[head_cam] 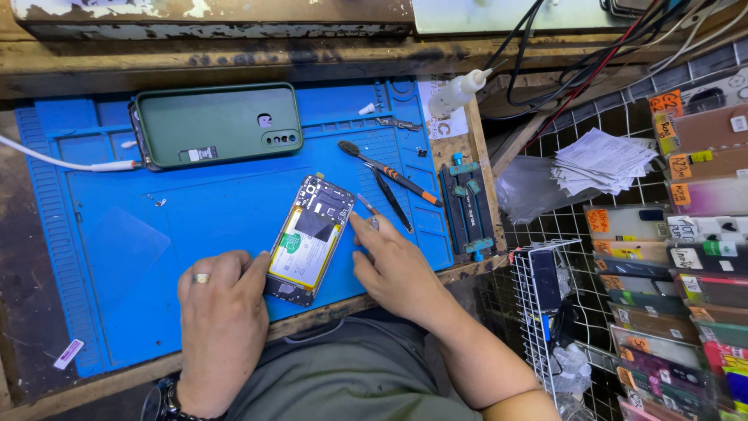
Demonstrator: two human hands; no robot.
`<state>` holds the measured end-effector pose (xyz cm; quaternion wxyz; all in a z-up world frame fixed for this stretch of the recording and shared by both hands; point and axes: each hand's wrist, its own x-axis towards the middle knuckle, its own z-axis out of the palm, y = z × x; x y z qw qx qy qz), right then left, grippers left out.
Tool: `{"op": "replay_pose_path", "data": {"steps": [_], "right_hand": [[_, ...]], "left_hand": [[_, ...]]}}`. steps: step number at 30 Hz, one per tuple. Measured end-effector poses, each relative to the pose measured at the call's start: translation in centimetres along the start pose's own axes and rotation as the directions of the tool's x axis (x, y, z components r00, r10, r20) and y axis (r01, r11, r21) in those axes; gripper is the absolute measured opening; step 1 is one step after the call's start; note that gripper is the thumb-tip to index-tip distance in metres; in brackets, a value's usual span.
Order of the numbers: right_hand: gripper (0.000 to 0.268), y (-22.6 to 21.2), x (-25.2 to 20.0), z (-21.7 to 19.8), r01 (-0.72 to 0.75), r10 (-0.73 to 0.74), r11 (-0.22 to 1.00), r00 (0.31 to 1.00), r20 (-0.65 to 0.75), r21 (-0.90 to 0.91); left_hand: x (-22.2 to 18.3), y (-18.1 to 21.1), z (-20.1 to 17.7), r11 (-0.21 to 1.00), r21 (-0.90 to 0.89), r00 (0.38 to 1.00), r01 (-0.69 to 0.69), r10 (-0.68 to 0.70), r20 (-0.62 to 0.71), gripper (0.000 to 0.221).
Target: The person disassembles a smartphone on a blue work mat, using a brush to clean the internal components and a screwdriver to remove screws. They handle the battery, motherboard, and screen assembly, placing removed parts on the mat.
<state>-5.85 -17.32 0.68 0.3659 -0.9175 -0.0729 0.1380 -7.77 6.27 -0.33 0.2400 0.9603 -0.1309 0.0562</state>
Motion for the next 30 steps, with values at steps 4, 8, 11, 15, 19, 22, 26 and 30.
{"op": "replay_pose_path", "data": {"steps": [4, 8, 11, 15, 19, 22, 26, 30], "right_hand": [[0.055, 0.0, 0.1, -0.2, 0.038, -0.038, 0.999, 0.999, -0.018, 0.022], [0.058, -0.2, 0.3, -0.4, -0.052, 0.05, 0.996, 0.998, 0.024, 0.078], [0.057, -0.1, 0.6, -0.2, -0.007, 0.009, 0.996, 1.0, -0.022, 0.084], [0.057, -0.1, 0.9, -0.2, -0.046, 0.05, 0.992, 0.998, -0.031, 0.12], [0.054, -0.5, 0.6, -0.8, 0.003, 0.01, 0.98, 0.998, -0.066, 0.198], [0.048, -2.2, -0.9, -1.9, 0.082, -0.065, 0.97, 0.995, -0.081, 0.23], [0.043, -4.8, -3.8, -5.2, 0.222, -0.214, 0.949, 0.975, -0.062, 0.224], [0.039, -6.4, -5.4, -7.8, 0.398, -0.39, 0.906, 0.917, -0.084, 0.144]], "left_hand": [[0.0, 0.0, 0.2, 1.0, -0.006, 1.0, 0.0, 0.0, -0.006, 0.037], [-0.1, 0.0, 0.4, 0.999, -0.037, 1.0, 0.01, -0.009, 0.014, 0.04], [-0.3, 0.0, 0.8, 0.998, -0.061, 0.999, 0.026, -0.025, 0.03, 0.041], [-0.4, -0.3, 1.1, 0.997, -0.076, 1.0, 0.011, -0.01, 0.022, 0.043], [-0.6, -0.4, 1.3, 0.996, -0.084, 1.0, 0.01, -0.009, 0.011, 0.043], [-0.4, -0.4, 1.5, 0.996, -0.088, 1.0, 0.01, -0.01, -0.004, 0.041], [-0.5, -0.5, 1.5, 0.995, -0.095, 1.0, 0.015, -0.017, -0.017, 0.04], [-0.2, -0.8, 1.1, 0.993, -0.114, 0.999, 0.022, -0.026, -0.033, 0.041]]}}
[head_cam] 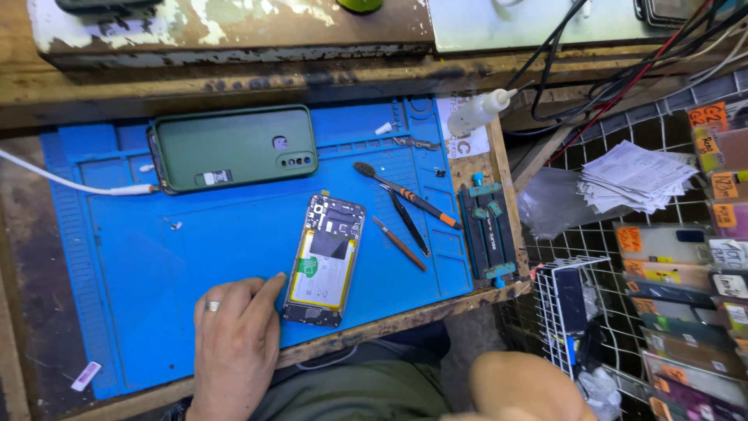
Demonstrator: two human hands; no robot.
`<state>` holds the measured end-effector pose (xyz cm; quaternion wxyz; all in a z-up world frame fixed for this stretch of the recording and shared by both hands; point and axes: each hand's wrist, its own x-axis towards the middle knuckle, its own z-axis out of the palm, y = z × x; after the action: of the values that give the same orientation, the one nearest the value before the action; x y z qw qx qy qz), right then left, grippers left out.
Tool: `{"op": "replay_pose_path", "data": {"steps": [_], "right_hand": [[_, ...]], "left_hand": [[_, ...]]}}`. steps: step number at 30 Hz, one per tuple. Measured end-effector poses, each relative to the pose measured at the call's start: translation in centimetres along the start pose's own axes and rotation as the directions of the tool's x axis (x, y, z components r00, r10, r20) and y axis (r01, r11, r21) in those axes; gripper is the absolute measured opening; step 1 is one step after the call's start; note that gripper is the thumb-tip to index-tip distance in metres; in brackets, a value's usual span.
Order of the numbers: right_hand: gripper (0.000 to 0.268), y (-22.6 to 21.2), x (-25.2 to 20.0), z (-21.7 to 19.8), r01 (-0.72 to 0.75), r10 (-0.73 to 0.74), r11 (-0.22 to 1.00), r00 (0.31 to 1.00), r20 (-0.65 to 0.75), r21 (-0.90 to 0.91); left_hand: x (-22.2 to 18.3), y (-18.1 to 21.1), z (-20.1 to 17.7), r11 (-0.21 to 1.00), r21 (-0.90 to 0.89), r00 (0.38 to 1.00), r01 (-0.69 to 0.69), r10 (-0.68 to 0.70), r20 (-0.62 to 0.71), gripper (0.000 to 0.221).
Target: The person disassembles a smartphone on a blue work mat, using a brush to clean the internal components and a screwdriver to remove screws. They handle the battery, motherboard, and screen assembly, placing removed parts on the mat.
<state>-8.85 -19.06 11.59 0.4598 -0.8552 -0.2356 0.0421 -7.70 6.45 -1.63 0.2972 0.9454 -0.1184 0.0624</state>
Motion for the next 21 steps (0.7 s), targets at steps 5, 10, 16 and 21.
{"op": "replay_pose_path", "data": {"steps": [5, 10, 16, 21], "right_hand": [[0.035, 0.7, 0.8, -0.7, 0.184, -0.184, 0.98, 0.983, 0.008, -0.074], [0.031, 1.1, 0.6, -0.4, 0.195, -0.195, 0.979, 0.981, 0.007, -0.058], [0.033, 6.0, 1.7, 2.8, -0.114, 0.123, 0.992, 0.978, -0.166, 0.062], [0.032, 8.3, 0.8, 3.2, -0.22, 0.23, 0.973, 0.949, -0.216, 0.065]], "left_hand": [[0.6, -0.5, -1.0, 0.999, 0.04, 0.999, 0.022, -0.02, -0.046, 0.04], [1.0, -1.3, -2.4, 0.998, 0.049, 0.994, 0.031, -0.026, -0.102, 0.036], [2.7, -1.8, -3.2, 0.992, 0.127, 0.991, -0.01, 0.027, -0.13, 0.035], [4.5, -3.4, -3.2, 0.951, 0.31, 0.986, -0.017, 0.068, -0.154, 0.032]]}}
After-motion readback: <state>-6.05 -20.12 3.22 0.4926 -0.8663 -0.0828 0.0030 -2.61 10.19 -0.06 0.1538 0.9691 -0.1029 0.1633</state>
